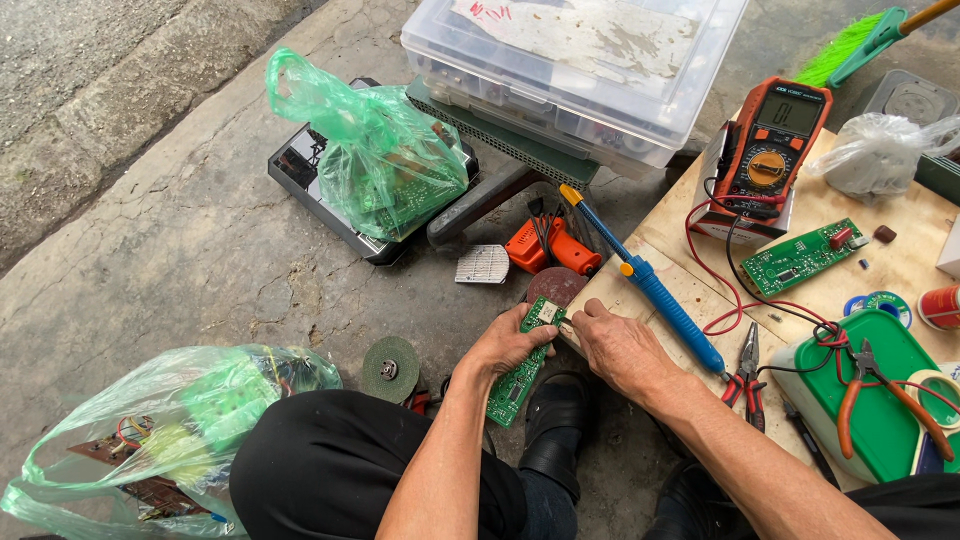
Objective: The person uses a heat gun to apply heat to a green circuit board, then sets it down and picks up another board. They flip the board over and use a small metal tool to scrape or clean a component on the surface.
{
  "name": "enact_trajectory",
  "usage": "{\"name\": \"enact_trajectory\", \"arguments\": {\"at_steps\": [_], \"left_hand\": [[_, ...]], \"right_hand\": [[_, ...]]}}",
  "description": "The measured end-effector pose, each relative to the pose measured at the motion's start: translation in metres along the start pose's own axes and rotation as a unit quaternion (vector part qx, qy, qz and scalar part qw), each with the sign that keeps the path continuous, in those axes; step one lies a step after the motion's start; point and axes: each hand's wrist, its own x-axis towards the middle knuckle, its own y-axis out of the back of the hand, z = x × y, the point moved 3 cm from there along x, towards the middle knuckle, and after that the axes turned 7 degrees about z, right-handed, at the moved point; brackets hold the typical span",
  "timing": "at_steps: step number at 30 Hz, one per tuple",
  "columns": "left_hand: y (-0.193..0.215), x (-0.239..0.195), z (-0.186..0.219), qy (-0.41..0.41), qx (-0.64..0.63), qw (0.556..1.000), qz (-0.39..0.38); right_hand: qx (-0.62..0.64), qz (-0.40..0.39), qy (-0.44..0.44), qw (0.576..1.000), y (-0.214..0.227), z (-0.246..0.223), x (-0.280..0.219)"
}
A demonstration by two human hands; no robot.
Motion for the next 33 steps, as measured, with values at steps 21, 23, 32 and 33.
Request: {"name": "enact_trajectory", "arguments": {"at_steps": [21, 23, 32, 33], "left_hand": [[-0.001, -0.013, 0.024, 0.024, -0.021, 0.999, -0.002], [0.000, -0.014, 0.025, 0.023, -0.012, 1.000, 0.004], [-0.002, -0.007, 0.016, 0.044, 0.004, 0.999, 0.029], [-0.003, -0.008, 0.017, 0.048, 0.003, 0.998, 0.031]], "right_hand": [[-0.083, 0.065, -0.043, 0.993, 0.004, -0.001, -0.024], [-0.085, 0.075, -0.039, 0.993, 0.000, 0.004, -0.025], [-0.023, 0.116, -0.038, 0.992, -0.009, 0.000, -0.022], [-0.015, 0.117, -0.038, 0.992, -0.008, 0.000, -0.022]]}}
